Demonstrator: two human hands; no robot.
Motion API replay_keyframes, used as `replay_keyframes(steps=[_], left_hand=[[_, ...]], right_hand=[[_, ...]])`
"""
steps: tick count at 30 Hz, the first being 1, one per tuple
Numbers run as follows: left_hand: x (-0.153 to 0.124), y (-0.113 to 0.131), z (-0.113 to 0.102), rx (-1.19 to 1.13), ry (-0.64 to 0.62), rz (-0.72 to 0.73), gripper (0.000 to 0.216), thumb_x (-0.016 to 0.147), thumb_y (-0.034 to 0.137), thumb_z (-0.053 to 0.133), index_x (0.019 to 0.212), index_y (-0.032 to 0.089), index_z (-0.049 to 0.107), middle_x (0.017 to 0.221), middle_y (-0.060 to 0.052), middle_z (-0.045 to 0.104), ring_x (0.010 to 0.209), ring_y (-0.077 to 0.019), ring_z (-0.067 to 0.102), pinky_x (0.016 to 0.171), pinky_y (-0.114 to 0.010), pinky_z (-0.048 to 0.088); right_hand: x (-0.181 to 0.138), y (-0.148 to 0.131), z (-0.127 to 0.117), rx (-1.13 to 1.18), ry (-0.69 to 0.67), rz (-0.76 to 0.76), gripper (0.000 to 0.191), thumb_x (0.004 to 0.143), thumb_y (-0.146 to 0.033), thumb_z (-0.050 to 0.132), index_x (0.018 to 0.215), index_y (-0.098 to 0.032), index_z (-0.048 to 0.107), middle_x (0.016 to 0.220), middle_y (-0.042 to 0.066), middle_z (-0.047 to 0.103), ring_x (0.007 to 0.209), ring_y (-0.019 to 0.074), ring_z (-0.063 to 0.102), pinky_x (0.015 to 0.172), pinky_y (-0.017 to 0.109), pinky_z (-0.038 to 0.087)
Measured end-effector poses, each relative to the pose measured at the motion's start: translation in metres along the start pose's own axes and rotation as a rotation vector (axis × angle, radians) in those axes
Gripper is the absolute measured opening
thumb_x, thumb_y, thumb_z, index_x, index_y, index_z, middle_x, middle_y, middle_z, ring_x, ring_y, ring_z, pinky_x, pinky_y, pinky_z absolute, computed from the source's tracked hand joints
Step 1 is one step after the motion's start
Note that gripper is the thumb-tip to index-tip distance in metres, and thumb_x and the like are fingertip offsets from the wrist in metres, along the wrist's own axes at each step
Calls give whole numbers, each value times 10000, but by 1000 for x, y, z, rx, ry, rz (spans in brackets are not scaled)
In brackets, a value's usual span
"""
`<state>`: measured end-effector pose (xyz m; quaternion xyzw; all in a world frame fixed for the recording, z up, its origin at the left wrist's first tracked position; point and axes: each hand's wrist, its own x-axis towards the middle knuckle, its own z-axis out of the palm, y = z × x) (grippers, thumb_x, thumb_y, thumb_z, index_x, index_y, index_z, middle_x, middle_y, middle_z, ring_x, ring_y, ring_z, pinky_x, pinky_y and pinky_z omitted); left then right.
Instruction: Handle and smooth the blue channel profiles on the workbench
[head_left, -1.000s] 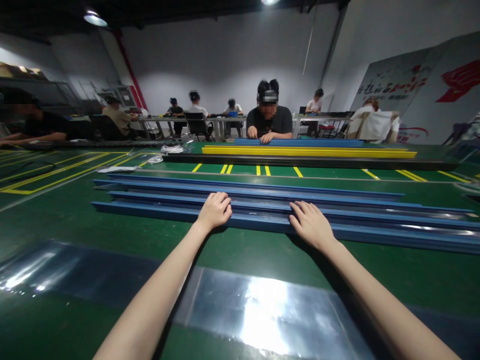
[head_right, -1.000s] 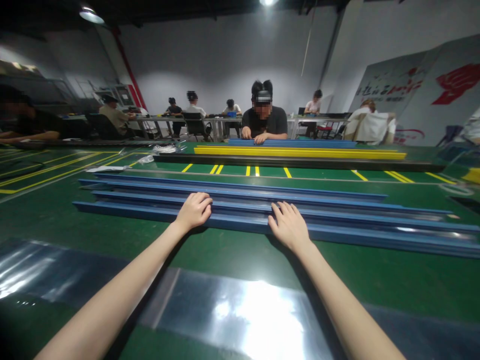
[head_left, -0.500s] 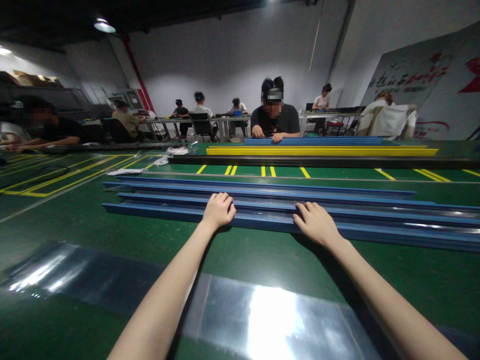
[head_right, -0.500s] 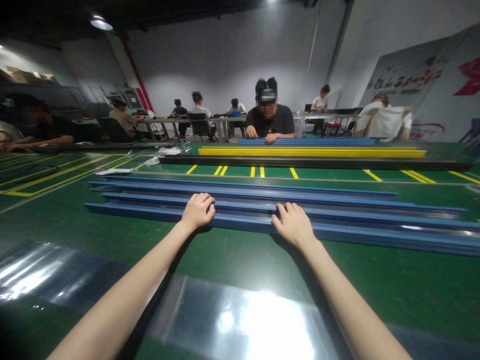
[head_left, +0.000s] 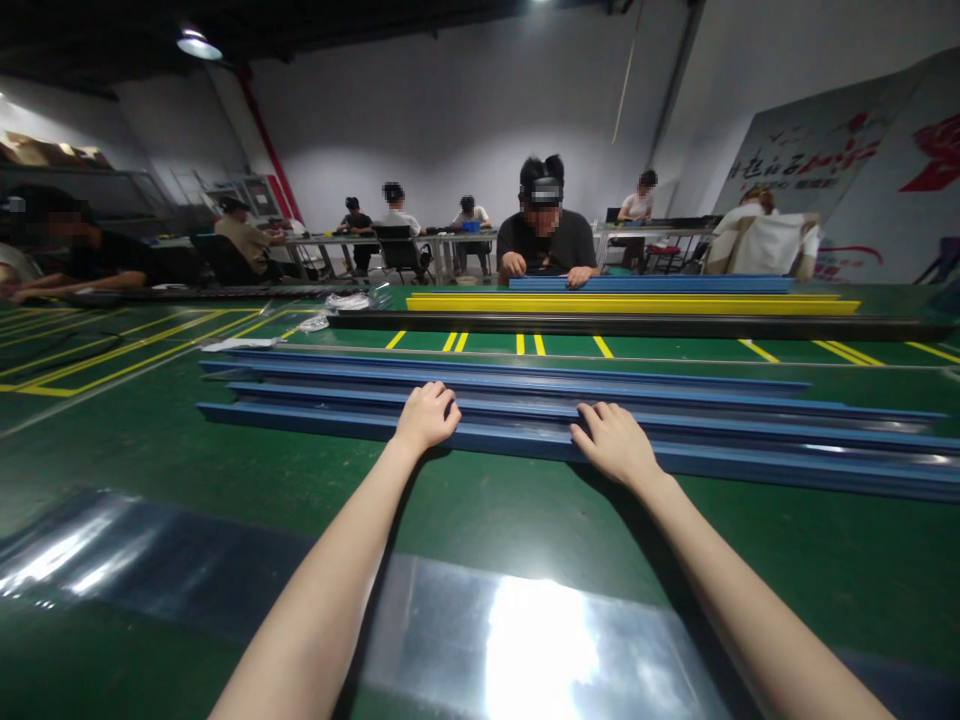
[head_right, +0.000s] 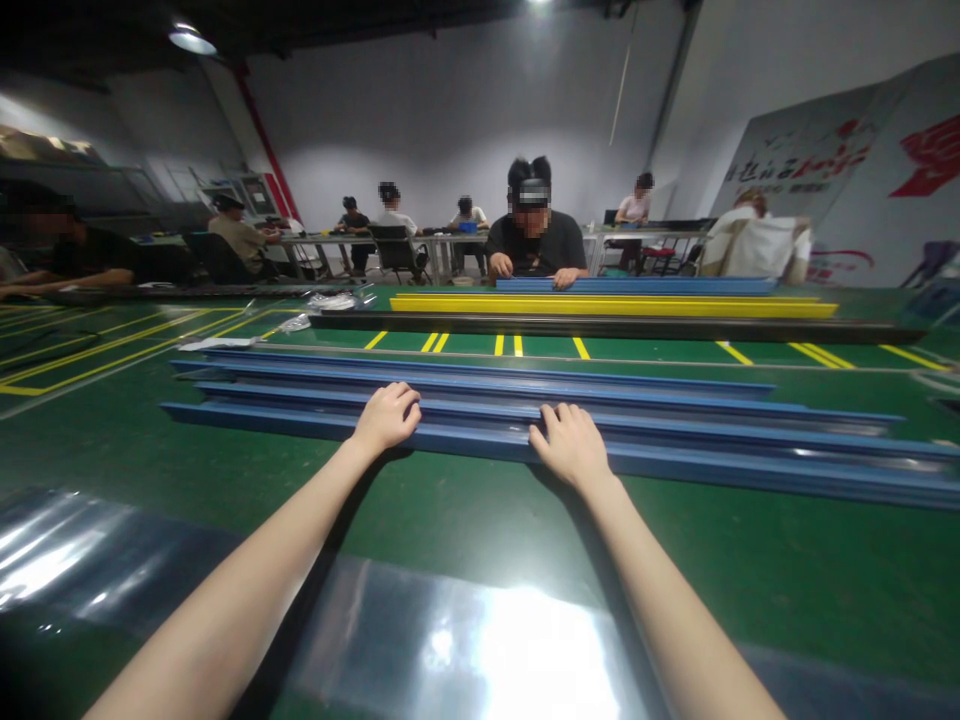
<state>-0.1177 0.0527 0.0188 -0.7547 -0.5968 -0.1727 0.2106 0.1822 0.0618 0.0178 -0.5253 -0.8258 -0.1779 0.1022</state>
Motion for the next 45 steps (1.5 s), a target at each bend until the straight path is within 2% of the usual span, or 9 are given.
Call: replay_keyframes(steps=[12,17,27,31,35,38,41,45], left_hand=[[7,9,-2,8,-107,-106,206,814,235,377,787,160,566,861,-84,579,831,-211,506,789,-320,416],[5,14,-5,-10,-101,-127,194,807,236,387,761,156,558,862,-95,562,831,-217,499,785,-326,419],[-7,20,-10,-80,-59,-124,201,809,247,392,746,165,565,845,-86,558,827,-212,497,784,-332,425],[-7,18,-16,-39,-93,-70,221,823,267,385,774,168,577,863,-83,572,823,-209,510,769,-331,421],[4,14,-23,4,-181,12,309,851,327,359,714,171,587,782,-77,599,785,-211,543,754,-349,407],[19,14,-22,-5,-100,-15,307,859,285,338,729,179,595,796,-66,624,825,-209,552,824,-370,371],[38,18,-14,-80,-72,-61,241,841,247,368,835,183,600,906,-62,629,893,-204,548,829,-350,376],[66,24,4,-174,-152,-31,292,808,275,455,1066,176,550,1102,-73,579,1031,-208,512,897,-324,365]], right_hand=[[-1,3,1,33,23,-16,436,875,-416,259,1071,-151,544,948,112,593,893,225,484,767,325,298],[-5,6,0,62,29,-33,441,869,-429,273,1072,-153,551,958,109,598,908,226,477,781,329,294],[-21,5,-6,77,41,-24,423,869,-408,288,1071,-147,552,954,109,600,890,225,481,775,333,300],[-24,6,-10,115,23,-49,422,872,-420,291,1084,-158,545,960,99,602,897,218,490,780,333,312],[-19,14,-13,221,-9,-78,424,886,-418,258,1086,-174,541,1014,90,596,925,207,497,789,329,335],[-9,23,-12,284,34,-73,386,886,-374,269,1065,-180,550,1055,92,587,953,206,493,800,327,347],[6,34,-8,296,81,-33,347,868,-348,308,1034,-178,561,1049,97,586,951,216,496,787,333,364],[29,47,5,285,109,13,329,844,-345,349,1030,-174,560,1090,104,575,1002,229,491,817,342,376]])
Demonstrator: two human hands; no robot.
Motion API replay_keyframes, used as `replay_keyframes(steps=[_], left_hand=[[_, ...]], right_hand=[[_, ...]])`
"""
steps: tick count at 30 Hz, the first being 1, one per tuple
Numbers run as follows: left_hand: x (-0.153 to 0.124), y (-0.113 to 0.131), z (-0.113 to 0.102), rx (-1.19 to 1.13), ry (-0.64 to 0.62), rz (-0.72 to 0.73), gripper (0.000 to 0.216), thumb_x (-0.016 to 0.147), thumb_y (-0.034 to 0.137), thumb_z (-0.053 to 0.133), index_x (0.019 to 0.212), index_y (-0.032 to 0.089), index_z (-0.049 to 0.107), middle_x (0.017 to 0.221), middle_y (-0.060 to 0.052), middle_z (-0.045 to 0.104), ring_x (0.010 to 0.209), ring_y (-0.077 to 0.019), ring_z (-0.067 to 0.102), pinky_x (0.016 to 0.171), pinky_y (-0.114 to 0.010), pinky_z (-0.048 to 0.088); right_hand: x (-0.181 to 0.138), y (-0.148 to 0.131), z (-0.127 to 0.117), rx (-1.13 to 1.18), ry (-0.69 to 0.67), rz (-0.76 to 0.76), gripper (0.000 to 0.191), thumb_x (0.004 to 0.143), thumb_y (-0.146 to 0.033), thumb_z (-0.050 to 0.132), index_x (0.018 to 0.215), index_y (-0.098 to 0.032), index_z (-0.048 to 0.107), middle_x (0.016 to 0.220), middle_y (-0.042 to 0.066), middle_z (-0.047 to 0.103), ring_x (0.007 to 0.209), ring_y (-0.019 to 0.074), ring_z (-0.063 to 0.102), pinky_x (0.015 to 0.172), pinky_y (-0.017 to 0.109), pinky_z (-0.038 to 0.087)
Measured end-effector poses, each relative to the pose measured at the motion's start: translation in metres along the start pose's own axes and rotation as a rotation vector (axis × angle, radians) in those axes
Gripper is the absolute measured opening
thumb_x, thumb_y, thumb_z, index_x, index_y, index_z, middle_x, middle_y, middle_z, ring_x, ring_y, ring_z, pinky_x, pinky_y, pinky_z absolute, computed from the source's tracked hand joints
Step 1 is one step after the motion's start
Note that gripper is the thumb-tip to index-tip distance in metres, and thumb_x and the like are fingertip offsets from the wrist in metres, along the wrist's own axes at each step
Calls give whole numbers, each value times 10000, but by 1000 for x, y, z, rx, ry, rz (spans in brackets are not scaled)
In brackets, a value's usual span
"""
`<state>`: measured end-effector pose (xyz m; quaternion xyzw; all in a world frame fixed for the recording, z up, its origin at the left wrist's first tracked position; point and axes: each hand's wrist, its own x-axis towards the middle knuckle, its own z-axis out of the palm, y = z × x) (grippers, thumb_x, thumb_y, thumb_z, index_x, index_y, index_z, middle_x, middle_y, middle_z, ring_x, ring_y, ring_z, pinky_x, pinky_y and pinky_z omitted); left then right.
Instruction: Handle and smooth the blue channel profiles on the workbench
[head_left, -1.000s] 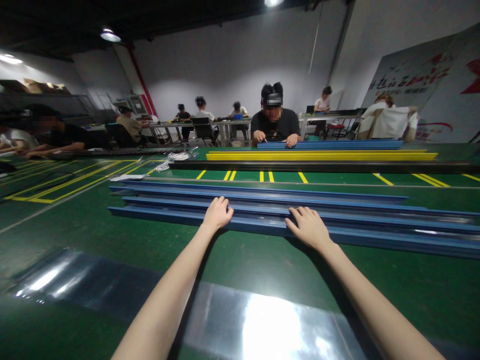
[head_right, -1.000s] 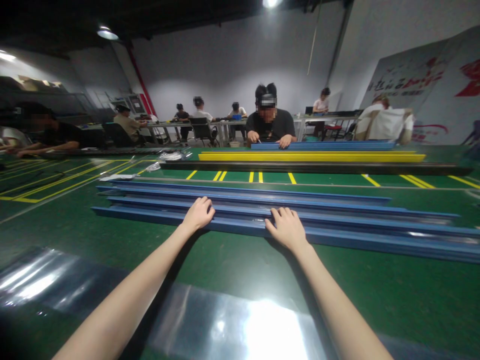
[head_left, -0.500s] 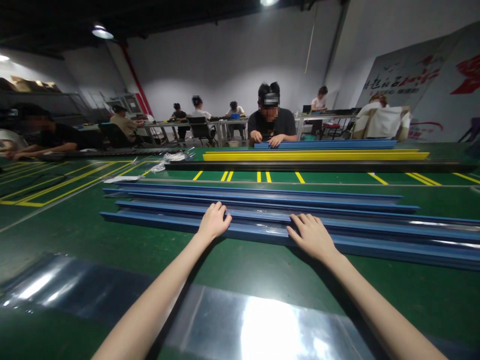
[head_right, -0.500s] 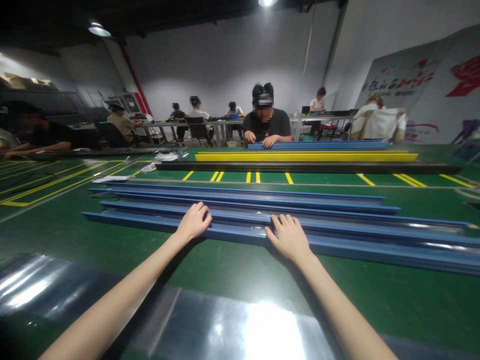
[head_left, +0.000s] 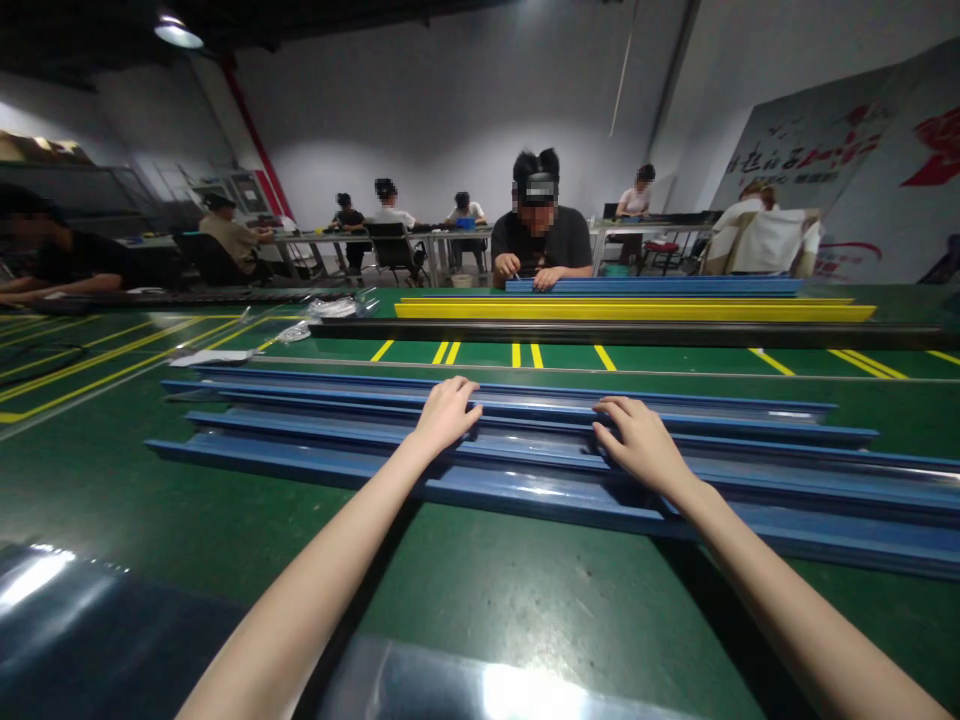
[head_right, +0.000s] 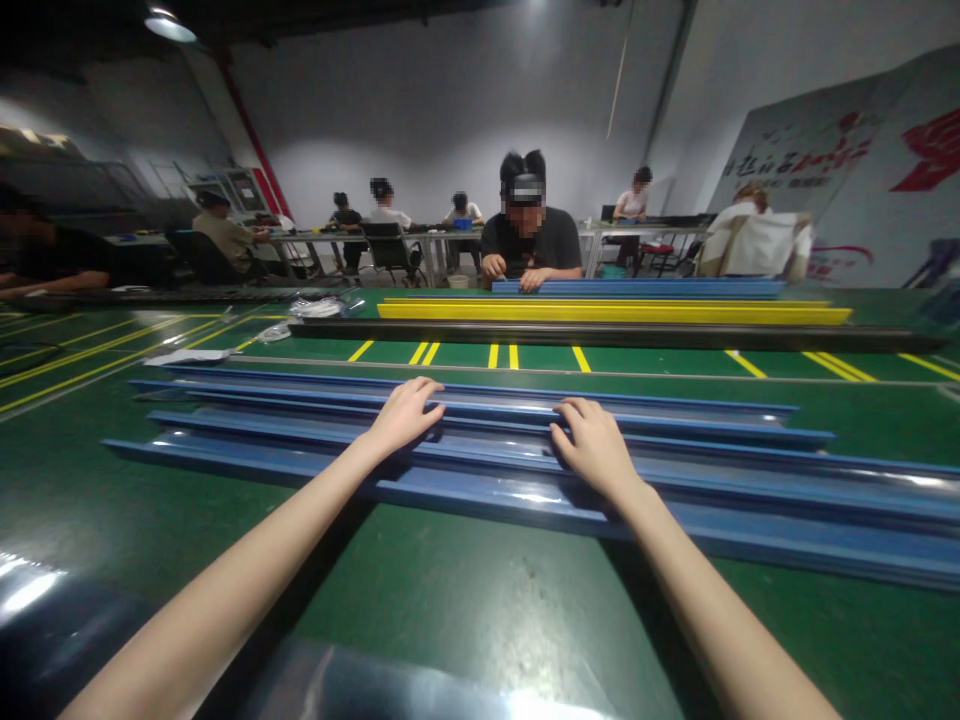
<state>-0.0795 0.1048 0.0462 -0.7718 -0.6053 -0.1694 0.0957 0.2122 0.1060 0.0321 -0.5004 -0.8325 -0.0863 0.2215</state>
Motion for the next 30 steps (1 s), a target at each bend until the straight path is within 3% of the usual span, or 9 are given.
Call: replay_keyframes(steps=[4,9,14,20,24,30], left_hand=[[29,-3,16,-31,-176,10,523,749,405,564,1194,145,474,1258,-118,487,1169,-240,426,971,-340,310],[49,-12,31,2,-362,-35,761,637,602,591,1244,171,434,1215,-141,515,1130,-295,455,931,-385,331],[49,-21,36,5,-315,43,802,597,728,505,1209,210,467,1141,-108,559,1057,-290,490,879,-387,363],[50,-24,32,68,-235,161,795,586,757,483,1140,189,533,1038,-111,597,965,-278,540,827,-364,395],[49,-25,23,115,-131,226,801,605,747,482,1155,167,533,985,-120,604,947,-274,548,830,-353,397],[47,-22,-1,146,-67,256,783,632,730,479,1174,167,521,963,-128,596,906,-271,555,784,-345,406]], right_hand=[[23,21,21,9,-61,38,355,818,-369,402,1072,-161,537,1148,116,557,1069,240,478,878,357,363],[52,44,46,15,-258,36,529,707,-481,543,1154,-204,484,1133,111,565,1033,257,512,838,392,379],[63,46,49,-101,-311,2,663,622,-652,538,1081,-173,529,1011,119,588,916,279,537,756,388,393],[61,47,38,-141,-233,-106,709,640,-722,455,1098,-188,549,1020,114,584,864,251,554,715,347,393],[61,45,28,-211,-117,-169,719,662,-720,437,1107,-167,548,1008,122,579,879,253,539,733,340,381],[65,37,-3,-334,-73,-217,758,676,-752,360,1081,-142,558,882,128,576,789,247,512,683,328,351]])
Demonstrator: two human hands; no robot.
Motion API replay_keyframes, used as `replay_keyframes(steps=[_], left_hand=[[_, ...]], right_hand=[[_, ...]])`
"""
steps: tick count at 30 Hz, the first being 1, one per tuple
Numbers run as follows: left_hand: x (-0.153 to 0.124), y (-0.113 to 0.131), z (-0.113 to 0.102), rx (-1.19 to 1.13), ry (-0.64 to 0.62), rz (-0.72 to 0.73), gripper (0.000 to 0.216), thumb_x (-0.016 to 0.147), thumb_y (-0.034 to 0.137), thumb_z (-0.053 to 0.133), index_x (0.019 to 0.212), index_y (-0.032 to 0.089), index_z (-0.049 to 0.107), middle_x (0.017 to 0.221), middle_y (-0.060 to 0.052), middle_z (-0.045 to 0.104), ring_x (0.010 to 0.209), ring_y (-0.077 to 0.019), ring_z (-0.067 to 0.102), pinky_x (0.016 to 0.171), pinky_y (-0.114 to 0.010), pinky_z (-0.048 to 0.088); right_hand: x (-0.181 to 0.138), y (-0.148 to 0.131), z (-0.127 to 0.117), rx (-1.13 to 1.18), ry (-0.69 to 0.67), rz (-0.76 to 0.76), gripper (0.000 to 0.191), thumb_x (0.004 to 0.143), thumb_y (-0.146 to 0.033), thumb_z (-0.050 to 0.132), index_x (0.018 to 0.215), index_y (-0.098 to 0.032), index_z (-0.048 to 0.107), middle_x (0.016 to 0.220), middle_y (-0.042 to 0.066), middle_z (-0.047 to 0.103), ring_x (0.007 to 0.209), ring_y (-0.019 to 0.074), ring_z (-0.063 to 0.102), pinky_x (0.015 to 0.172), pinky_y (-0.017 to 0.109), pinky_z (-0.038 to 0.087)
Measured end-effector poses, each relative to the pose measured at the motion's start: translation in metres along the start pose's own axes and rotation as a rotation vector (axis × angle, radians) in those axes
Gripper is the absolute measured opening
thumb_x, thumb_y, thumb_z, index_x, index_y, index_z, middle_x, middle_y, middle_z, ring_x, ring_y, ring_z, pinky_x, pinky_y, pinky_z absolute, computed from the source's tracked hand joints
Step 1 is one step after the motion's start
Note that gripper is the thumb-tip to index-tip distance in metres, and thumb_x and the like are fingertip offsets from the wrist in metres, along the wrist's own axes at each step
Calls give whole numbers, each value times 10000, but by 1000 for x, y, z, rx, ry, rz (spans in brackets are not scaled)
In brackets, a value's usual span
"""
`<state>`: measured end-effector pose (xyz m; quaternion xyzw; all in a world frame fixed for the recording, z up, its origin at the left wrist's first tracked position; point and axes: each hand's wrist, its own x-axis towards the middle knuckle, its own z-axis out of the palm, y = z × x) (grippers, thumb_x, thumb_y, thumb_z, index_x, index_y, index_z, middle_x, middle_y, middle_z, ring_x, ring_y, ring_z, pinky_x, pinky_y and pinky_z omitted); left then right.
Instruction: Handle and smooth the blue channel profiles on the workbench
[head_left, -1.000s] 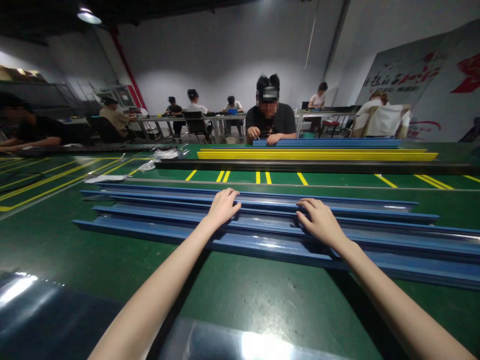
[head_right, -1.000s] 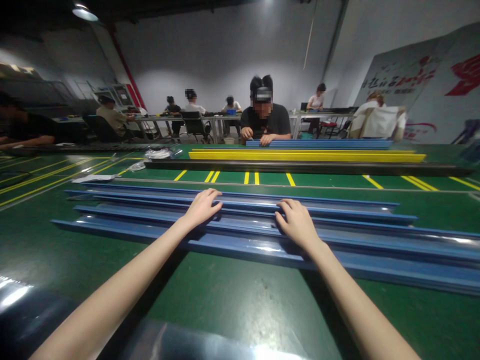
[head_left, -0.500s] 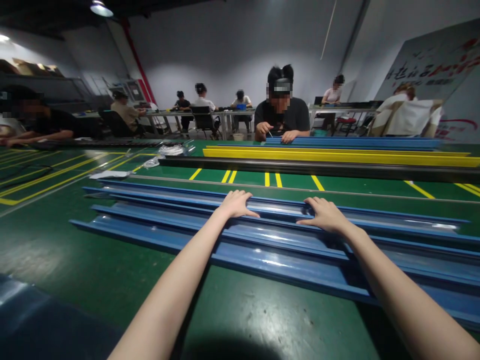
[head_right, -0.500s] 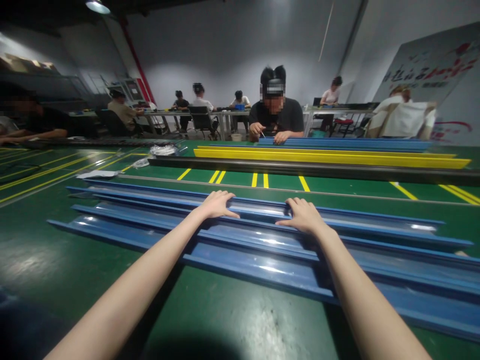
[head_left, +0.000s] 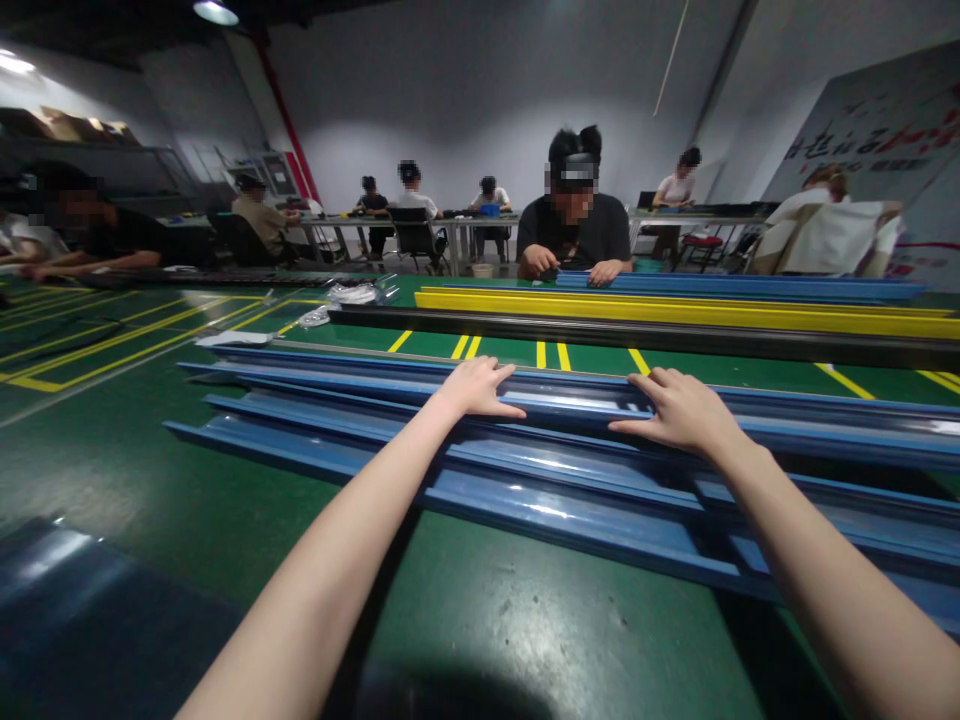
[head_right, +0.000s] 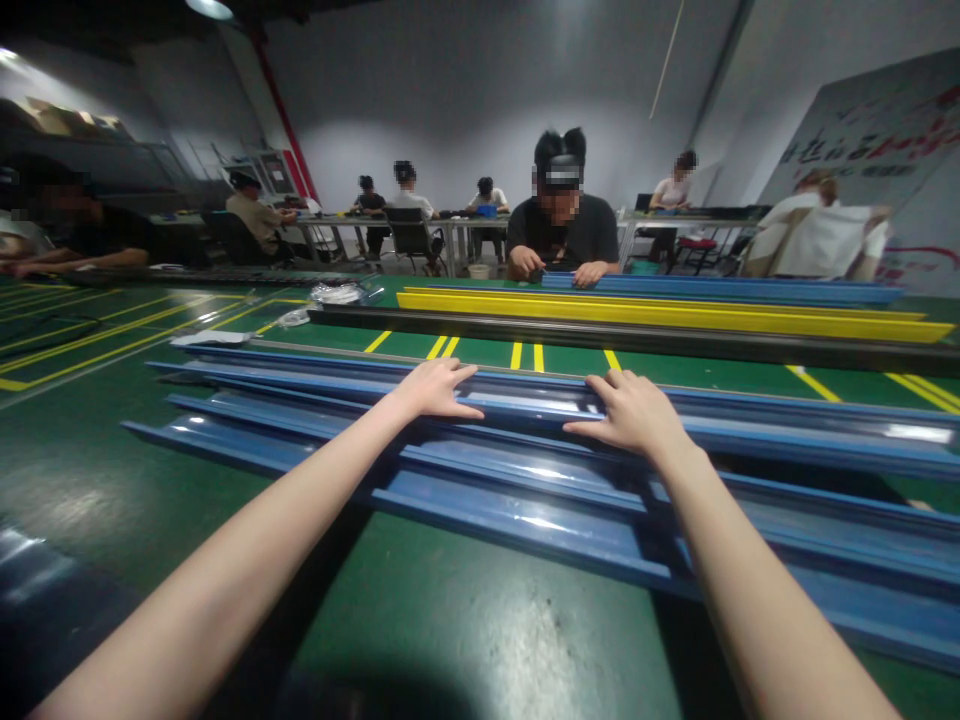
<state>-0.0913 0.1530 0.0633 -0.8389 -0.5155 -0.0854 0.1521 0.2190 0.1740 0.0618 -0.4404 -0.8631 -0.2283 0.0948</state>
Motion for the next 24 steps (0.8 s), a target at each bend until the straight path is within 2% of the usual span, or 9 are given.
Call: replay_keyframes(steps=[9,13,18,24], left_hand=[[0,19,-52,56,63,29,773,637,740,456,1160,175,522,892,-98,590,878,-249,558,736,-303,395],[-10,27,-80,92,66,52,782,632,758,433,1138,171,534,852,-94,592,855,-255,567,699,-299,392],[-52,36,-105,119,50,90,744,635,752,436,1087,172,550,812,-79,592,815,-235,572,691,-290,390],[-121,55,-98,136,-21,138,760,643,750,423,1091,149,545,821,-103,608,778,-233,583,660,-291,410]], right_hand=[[-16,14,-57,-88,37,0,766,680,-760,327,1095,-149,530,862,126,546,809,250,470,696,350,321],[-30,9,-80,-130,40,8,773,693,-757,307,1087,-129,524,867,130,544,802,251,475,691,352,332],[-63,-31,-106,-123,53,24,730,725,-730,283,1055,-125,526,870,147,555,790,258,479,674,351,338],[-116,-87,-107,-80,34,-3,710,745,-712,268,1062,-128,519,920,142,577,815,250,494,698,331,344]])
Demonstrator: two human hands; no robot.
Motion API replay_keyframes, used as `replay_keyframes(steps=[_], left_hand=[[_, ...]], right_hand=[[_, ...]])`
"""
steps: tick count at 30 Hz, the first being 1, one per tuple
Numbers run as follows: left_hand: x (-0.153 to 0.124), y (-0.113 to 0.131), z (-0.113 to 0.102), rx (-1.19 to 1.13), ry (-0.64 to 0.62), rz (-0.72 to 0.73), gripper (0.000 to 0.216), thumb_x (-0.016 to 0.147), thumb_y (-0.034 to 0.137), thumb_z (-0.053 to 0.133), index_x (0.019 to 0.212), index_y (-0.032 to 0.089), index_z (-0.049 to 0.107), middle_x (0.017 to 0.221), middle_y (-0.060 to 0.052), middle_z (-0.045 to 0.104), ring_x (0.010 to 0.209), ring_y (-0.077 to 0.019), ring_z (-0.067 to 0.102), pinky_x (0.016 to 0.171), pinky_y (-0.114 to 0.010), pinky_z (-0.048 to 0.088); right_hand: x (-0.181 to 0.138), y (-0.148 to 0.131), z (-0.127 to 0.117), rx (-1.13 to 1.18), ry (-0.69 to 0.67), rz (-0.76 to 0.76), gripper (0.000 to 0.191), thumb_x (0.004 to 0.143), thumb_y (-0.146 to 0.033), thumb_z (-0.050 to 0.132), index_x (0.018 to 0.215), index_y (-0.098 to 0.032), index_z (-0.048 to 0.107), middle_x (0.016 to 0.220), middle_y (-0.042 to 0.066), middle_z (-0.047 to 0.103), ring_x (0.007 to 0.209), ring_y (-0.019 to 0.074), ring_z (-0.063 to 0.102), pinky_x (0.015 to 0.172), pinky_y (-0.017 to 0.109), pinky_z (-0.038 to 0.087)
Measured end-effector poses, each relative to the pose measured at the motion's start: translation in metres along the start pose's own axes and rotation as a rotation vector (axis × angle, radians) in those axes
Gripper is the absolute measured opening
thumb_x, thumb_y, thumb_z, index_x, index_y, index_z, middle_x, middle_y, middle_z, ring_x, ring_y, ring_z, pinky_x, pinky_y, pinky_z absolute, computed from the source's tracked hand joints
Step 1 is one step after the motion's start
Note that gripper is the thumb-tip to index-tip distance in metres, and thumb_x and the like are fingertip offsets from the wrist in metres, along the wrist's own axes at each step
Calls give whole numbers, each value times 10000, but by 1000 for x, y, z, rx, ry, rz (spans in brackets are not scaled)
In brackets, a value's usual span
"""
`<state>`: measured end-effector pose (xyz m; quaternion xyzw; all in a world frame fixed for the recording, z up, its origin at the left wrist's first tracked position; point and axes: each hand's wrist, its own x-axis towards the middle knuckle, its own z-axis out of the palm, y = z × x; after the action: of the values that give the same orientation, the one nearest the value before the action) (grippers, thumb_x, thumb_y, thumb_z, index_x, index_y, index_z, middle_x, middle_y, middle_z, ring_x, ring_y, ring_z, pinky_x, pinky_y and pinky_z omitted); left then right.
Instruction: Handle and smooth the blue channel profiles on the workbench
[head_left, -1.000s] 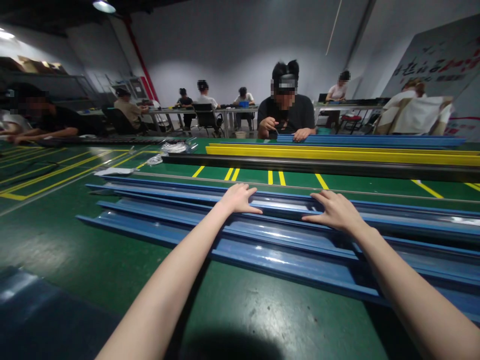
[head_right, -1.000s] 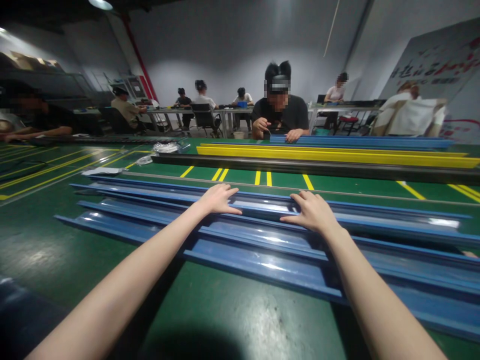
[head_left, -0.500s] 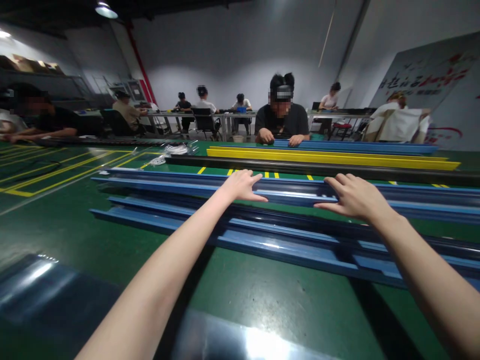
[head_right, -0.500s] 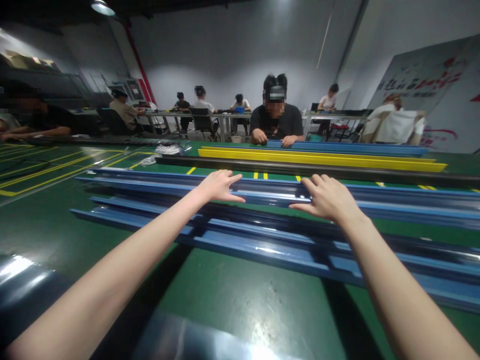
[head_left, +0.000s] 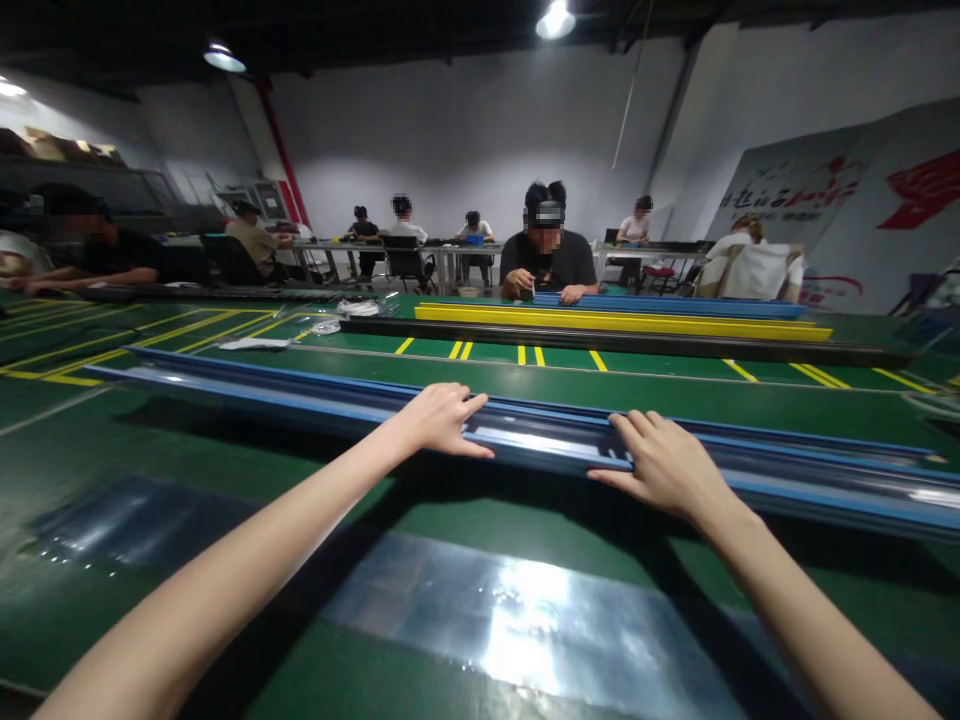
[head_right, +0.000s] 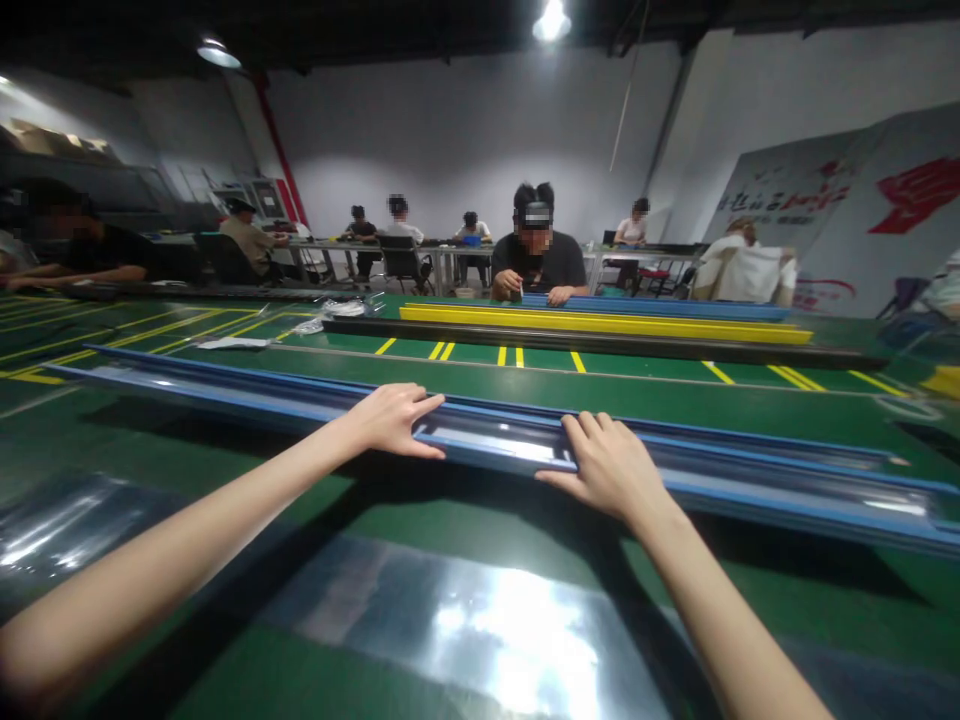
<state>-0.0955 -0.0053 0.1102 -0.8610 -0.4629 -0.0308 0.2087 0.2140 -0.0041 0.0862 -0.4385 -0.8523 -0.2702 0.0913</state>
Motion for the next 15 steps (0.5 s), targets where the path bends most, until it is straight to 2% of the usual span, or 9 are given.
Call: replay_keyframes(steps=[7,15], left_hand=[[-36,21,13,9,-58,13,765,667,741,398,1097,125,537,841,-113,627,782,-243,598,638,-298,424],[-47,24,24,24,-106,14,753,666,751,379,1083,144,539,836,-100,631,785,-237,607,593,-273,400]], right_hand=[[-29,-31,10,54,16,-17,699,755,-698,285,1066,-116,514,930,136,586,824,246,504,707,331,351],[-35,-47,18,88,-28,-17,670,753,-706,265,998,-139,525,889,130,586,823,249,513,700,335,348]])
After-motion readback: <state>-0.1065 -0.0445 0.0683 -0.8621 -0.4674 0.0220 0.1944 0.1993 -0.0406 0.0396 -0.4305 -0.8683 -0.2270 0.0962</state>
